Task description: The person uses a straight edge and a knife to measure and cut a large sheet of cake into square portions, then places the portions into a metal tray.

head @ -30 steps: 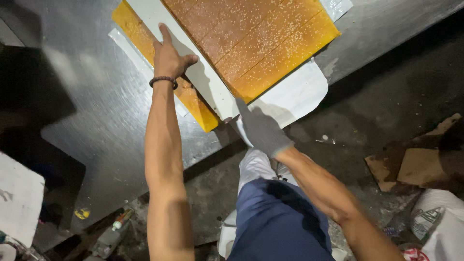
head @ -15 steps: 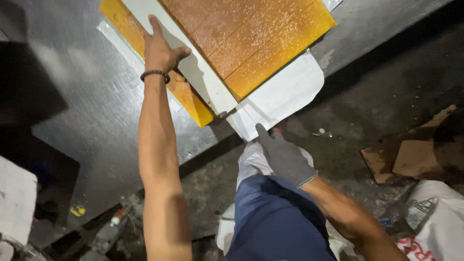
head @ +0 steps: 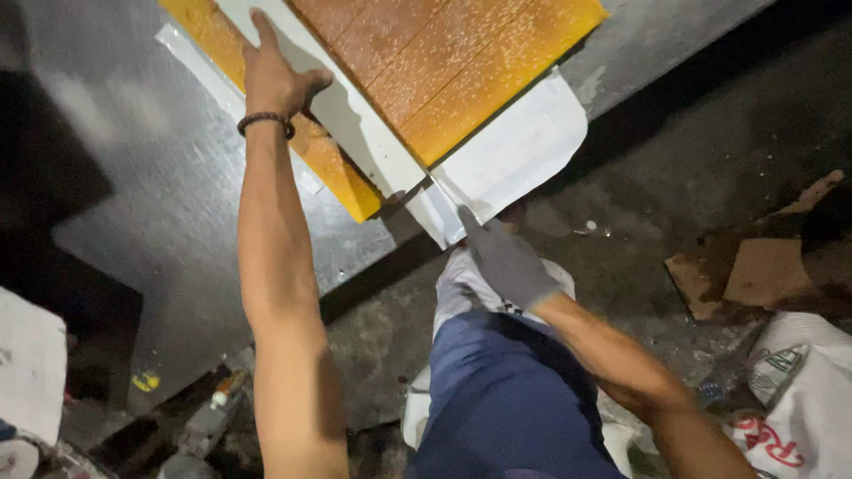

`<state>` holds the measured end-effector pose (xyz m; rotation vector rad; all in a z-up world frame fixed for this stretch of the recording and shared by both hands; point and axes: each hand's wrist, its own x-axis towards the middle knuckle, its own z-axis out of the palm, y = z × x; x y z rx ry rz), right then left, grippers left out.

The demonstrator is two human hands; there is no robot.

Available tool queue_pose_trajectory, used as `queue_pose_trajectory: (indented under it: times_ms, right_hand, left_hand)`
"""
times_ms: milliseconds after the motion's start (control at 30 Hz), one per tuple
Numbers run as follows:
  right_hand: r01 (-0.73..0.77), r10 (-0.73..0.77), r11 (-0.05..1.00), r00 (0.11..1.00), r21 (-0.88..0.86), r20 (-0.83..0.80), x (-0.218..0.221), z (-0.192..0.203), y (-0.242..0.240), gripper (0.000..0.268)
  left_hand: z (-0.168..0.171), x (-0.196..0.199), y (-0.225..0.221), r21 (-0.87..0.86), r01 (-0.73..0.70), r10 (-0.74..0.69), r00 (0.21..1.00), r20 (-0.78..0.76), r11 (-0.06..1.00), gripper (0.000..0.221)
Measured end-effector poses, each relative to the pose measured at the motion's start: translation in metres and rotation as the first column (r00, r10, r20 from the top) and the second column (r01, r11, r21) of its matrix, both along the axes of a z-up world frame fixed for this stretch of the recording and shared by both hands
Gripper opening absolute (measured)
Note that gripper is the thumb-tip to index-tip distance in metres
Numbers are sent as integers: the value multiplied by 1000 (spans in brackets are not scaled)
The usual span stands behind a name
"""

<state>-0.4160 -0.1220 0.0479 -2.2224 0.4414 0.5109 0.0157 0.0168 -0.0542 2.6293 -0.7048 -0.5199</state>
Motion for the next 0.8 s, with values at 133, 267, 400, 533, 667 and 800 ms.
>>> queue_pose_trajectory:
  times_ms: [133,267,400,533,667,800]
  right_hand:
    - [32,-34,999,998,41,46,-14,-48,13,67]
    - [89,-35,980,957,177,-287,-104,-32,12,62]
    - [243,-252,955,967,173,32,-145,-14,10,63]
    - [514,-494,829,858,223,-141,-69,-25,4,52]
    - [516,-530,842,846,157,62,51,-31,6,43]
    - [594,-619,686,780,420,-91,107,-28,22,43]
  left_hand:
    - [12,-2,-1,46,-53,56,996,-67,998,139]
    - [9,1,-5,20,-25,27,997,-75,999,139]
    - [7,4,0,8,2,-1,999,-48,1000,143]
    - [17,1,-10,64,-35,38,998,-54,997,144]
    - [27,-20,-33,163,-178,172,984,51,970,135]
    - [36,-31,-43,95,-273,272,962,15,957,124]
